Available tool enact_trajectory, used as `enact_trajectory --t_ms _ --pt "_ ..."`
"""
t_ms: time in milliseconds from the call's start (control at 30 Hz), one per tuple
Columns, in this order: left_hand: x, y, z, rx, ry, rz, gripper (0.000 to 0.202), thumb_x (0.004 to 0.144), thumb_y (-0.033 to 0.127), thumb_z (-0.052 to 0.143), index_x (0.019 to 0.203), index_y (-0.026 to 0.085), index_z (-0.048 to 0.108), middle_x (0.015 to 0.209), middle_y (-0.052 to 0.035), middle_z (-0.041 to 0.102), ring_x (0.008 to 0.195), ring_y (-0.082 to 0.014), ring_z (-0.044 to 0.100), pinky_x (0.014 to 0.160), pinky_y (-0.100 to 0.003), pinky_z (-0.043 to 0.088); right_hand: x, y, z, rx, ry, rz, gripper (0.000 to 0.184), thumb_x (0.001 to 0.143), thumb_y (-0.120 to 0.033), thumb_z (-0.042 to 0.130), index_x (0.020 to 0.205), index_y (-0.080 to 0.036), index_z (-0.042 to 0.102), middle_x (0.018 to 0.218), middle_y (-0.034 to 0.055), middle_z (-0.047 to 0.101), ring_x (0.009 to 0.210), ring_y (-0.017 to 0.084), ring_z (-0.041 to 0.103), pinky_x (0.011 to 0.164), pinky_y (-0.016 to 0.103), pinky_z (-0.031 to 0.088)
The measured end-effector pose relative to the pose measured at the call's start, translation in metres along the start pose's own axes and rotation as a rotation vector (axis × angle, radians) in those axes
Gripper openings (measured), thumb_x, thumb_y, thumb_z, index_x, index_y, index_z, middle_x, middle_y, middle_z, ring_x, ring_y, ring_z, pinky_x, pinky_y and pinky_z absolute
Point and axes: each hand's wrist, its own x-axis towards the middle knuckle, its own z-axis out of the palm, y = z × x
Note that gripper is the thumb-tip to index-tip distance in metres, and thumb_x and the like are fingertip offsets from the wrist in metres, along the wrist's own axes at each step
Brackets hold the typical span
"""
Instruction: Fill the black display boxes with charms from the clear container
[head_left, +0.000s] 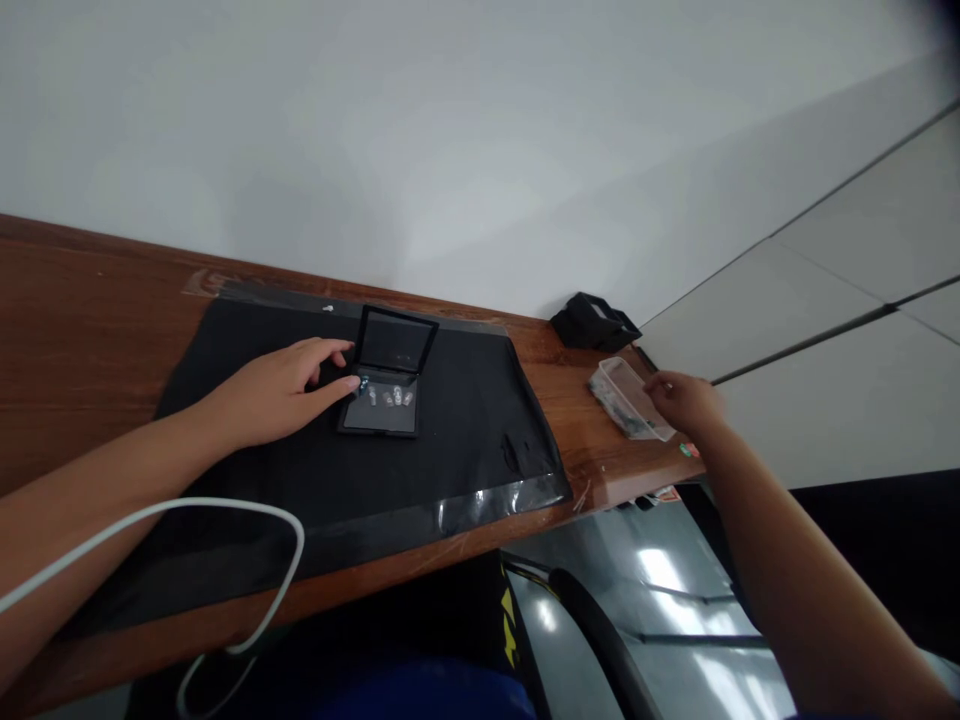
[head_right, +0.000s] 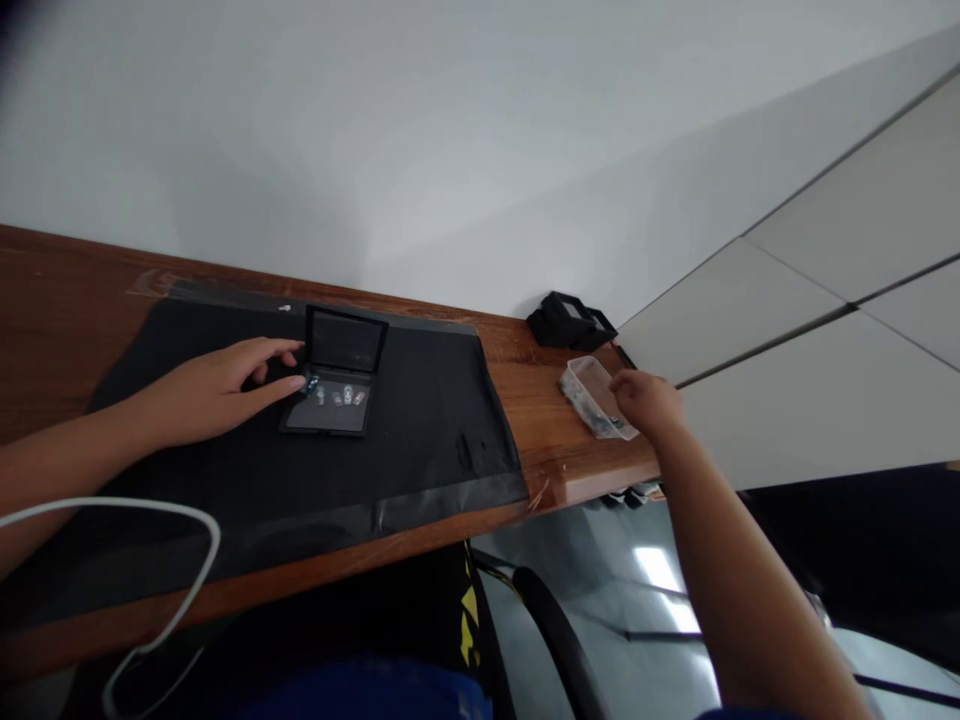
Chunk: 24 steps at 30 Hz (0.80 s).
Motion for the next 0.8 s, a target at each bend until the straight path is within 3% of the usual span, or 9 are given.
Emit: enact_trajectory --t_ms 100,167,233,333,467,533,633,800 --pt "0.001 -0.002 0.002 0.005 0.012 0.003 0.088 0.092 0.078 0.045 0.152 0.016 0.063 0.117 -0.0142 0.073 0.083 -0.028 0.064 0.08 -0.043 0.053 -0.006 -0.034 -0.002 0.055 0.046 0.002 0.009 0.079 -0.015 0.087 0.085 -0.021 0.085 0.061 0.0062 0.073 0.046 0.013 0.056 0.049 0.028 0.039" --pt "0.001 -0.002 0.001 0.013 0.012 0.005 0.087 0.093 0.077 0.043 0.152 0.016 0.063 0.118 -0.0143 0.073 0.083 -0.0275 0.064 0.081 -0.042 0.053 -0.016 -0.071 0.001 0.118 0.075 -0.041 0.02 0.088 -0.031 0.085 0.104 -0.019 0.086 0.076 0.0074 0.081 0.056 0.015 0.065 0.057 0.027 0.05" --pt "0.0 -0.001 0.0 0.015 0.012 0.003 0.089 0.093 0.077 0.043 0.154 0.015 0.062 0.12 -0.0149 0.073 0.084 -0.0275 0.065 0.082 -0.042 0.053 -0.03 -0.119 0.008 0.244 0.059 -0.187 0.017 0.091 -0.035 0.083 0.099 -0.021 0.087 0.079 0.0059 0.082 0.059 0.015 0.069 0.062 0.028 0.056" --pt "-0.001 0.0 -0.001 0.006 0.017 -0.008 0.093 0.092 0.078 0.044 0.155 0.013 0.06 0.121 -0.0157 0.073 0.084 -0.0281 0.065 0.081 -0.043 0.054 -0.053 -0.198 0.028 0.556 -0.038 -0.484 0.011 0.096 -0.026 0.076 0.094 -0.025 0.087 0.092 0.0049 0.087 0.071 0.016 0.079 0.065 0.026 0.06" --pt "-0.001 0.0 -0.001 -0.005 0.02 0.002 0.093 0.091 0.079 0.043 0.154 0.013 0.061 0.117 -0.0153 0.074 0.08 -0.0271 0.066 0.078 -0.042 0.054 -0.073 -0.278 0.072 0.794 -0.199 -0.659 0.014 0.1 -0.023 0.071 0.097 -0.025 0.085 0.096 0.0023 0.088 0.074 0.013 0.08 0.066 0.021 0.059" --pt "-0.001 -0.001 0.0 -0.005 0.028 0.0 0.093 0.092 0.079 0.042 0.153 0.012 0.062 0.114 -0.0153 0.075 0.079 -0.0271 0.066 0.078 -0.043 0.055 -0.075 -0.3 0.094 0.82 -0.286 -0.675 0.014 0.099 -0.02 0.07 0.099 -0.023 0.084 0.098 0.0026 0.088 0.076 0.012 0.08 0.069 0.021 0.059" --pt "-0.001 -0.002 0.001 -0.011 0.033 -0.004 0.093 0.091 0.079 0.043 0.153 0.012 0.062 0.113 -0.0156 0.075 0.08 -0.0287 0.067 0.078 -0.044 0.055 -0.074 -0.313 0.118 0.819 -0.385 -0.695 0.014 0.097 -0.016 0.071 0.099 -0.022 0.083 0.099 0.0023 0.087 0.077 0.012 0.079 0.072 0.02 0.058" --pt "-0.001 -0.003 0.004 0.006 0.036 0.007 0.09 0.088 0.079 0.049 0.153 0.017 0.062 0.119 -0.0147 0.075 0.086 -0.0306 0.067 0.081 -0.045 0.054 -0.075 -0.309 0.124 0.82 -0.393 -0.654 0.014 0.097 -0.016 0.071 0.098 -0.022 0.083 0.1 0.0029 0.087 0.075 0.012 0.076 0.072 0.021 0.057"
